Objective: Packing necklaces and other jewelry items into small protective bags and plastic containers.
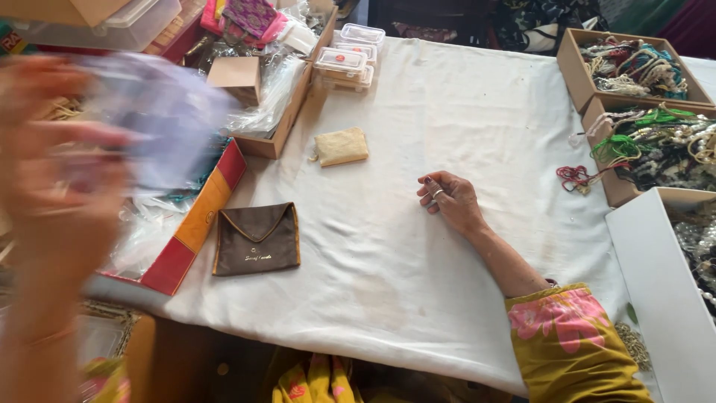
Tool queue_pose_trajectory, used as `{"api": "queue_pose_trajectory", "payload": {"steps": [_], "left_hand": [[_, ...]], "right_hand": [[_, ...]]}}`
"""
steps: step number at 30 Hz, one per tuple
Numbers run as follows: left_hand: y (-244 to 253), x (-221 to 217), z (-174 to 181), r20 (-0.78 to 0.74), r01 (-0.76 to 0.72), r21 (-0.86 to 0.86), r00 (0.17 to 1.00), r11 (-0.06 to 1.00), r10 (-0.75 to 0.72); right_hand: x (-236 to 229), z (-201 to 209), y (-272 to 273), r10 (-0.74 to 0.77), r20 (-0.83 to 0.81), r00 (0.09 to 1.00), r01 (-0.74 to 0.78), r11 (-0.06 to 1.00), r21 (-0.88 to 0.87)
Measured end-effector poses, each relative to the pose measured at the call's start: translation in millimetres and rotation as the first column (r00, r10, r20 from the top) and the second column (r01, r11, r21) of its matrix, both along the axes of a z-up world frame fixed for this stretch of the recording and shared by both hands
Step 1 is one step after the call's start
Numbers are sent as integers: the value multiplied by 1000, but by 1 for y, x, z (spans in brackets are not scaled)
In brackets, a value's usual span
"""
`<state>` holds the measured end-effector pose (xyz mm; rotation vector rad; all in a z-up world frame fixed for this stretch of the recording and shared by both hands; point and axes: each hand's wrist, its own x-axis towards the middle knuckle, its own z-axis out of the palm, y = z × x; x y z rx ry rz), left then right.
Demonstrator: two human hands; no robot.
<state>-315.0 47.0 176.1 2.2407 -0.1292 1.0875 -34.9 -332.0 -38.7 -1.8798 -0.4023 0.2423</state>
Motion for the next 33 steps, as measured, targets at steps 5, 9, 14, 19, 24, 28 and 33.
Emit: {"api": "queue_pose_trajectory", "payload": {"steps": [5,9,14,19,24,28,33], "left_hand": [[-93,101,-37,-57,238,68,970,969,-234],[-152,170,-87,-90,295,87,953,951,-288],[-205,232,-143,-13,263,-36,964,964,-264],[-240,247,-166,16,292,-197,955,936,-295],[-238,244,-177,1,420,-179,904,890,-427],[-224,261,-207,-13,361,-109,931,926,-365],[-190,278,-207,-36,37,-53,999,998,-39]], "right_hand": [[-1,-1,-2,8,2,1000,-8,996,87],[-4,2,-3,-42,38,998,38,994,99],[-15,16,4,-32,404,914,49,998,-32],[-8,12,4,-47,464,885,97,992,-84],[1,-2,-3,-116,352,929,116,993,21],[21,-24,-12,-219,179,959,207,975,86],[36,-17,-25,-411,-167,896,425,688,589]]}}
